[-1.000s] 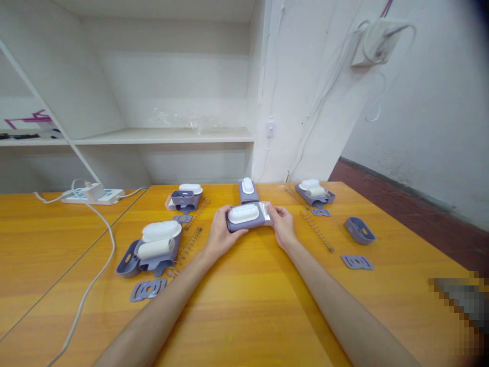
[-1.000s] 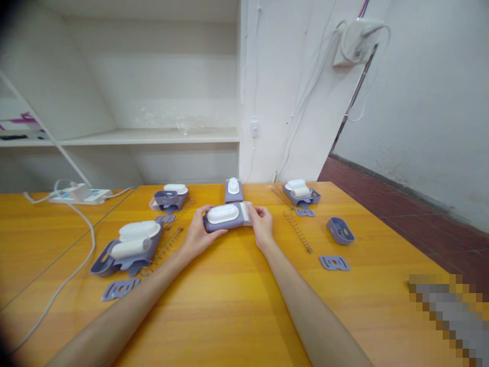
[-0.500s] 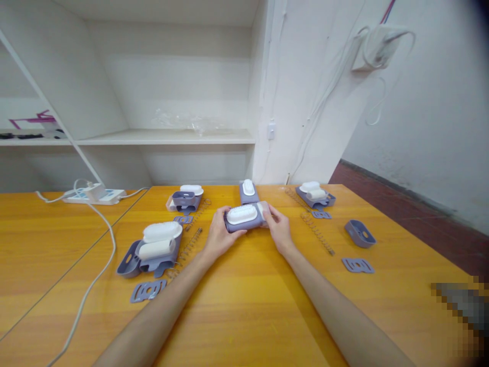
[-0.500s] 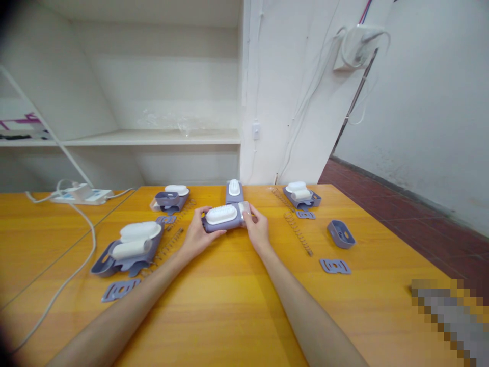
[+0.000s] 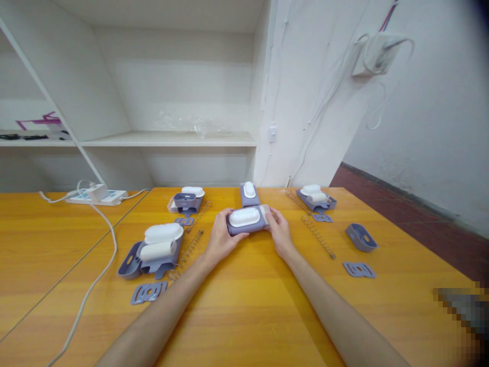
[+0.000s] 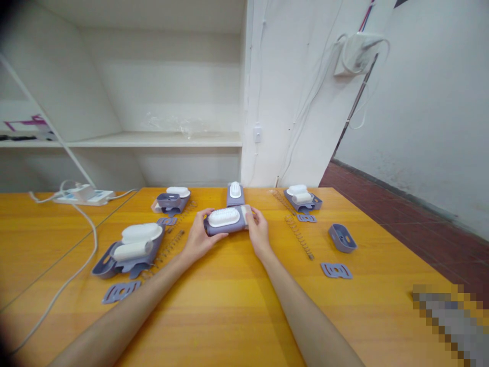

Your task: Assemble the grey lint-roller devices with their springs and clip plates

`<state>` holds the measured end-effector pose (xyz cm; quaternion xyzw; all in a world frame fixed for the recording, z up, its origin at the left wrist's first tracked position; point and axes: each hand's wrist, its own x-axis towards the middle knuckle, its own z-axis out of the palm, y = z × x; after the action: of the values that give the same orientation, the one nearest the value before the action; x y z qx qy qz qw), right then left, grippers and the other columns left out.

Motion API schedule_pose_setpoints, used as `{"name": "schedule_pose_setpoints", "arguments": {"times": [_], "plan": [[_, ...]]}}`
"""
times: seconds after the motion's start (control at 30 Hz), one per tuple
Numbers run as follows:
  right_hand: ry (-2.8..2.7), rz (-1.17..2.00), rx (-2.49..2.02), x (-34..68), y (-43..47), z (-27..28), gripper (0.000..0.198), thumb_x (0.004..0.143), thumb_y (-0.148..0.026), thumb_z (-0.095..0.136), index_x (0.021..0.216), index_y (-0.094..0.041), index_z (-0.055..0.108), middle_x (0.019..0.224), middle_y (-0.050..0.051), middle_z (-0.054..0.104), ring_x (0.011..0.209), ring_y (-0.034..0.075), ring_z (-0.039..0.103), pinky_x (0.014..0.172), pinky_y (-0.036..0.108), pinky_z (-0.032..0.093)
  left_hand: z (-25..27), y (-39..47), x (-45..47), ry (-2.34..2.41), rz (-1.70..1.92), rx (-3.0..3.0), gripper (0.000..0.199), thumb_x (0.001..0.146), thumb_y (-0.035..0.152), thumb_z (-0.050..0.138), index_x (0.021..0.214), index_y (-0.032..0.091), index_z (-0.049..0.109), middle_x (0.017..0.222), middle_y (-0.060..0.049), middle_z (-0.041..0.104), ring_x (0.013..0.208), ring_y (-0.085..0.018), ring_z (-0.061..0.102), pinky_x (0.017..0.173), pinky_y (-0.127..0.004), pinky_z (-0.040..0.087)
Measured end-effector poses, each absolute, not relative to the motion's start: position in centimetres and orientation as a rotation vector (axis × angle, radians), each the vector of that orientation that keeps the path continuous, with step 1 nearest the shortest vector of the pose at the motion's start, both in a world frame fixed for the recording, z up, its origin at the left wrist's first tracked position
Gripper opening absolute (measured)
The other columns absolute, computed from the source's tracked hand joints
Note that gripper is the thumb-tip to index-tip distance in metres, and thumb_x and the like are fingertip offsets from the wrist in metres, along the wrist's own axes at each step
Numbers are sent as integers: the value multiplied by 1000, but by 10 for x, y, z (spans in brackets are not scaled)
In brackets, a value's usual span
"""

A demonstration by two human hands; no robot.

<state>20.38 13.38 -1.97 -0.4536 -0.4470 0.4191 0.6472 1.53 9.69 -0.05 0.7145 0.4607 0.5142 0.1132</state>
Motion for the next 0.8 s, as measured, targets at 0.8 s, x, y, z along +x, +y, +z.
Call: {"name": "schedule_pose_setpoints", "arguments": {"times": [0.8], "plan": [[-1349,917,-1055,206,116,-1,41,81,-54,49,107,-22,51,104,3,59,101,21,53,92,32,39,-1,94,15,1270,1401,2114,74,59,30,80,120,22,40,119,-8,52,110,-24,51,96,-40,40]]}}
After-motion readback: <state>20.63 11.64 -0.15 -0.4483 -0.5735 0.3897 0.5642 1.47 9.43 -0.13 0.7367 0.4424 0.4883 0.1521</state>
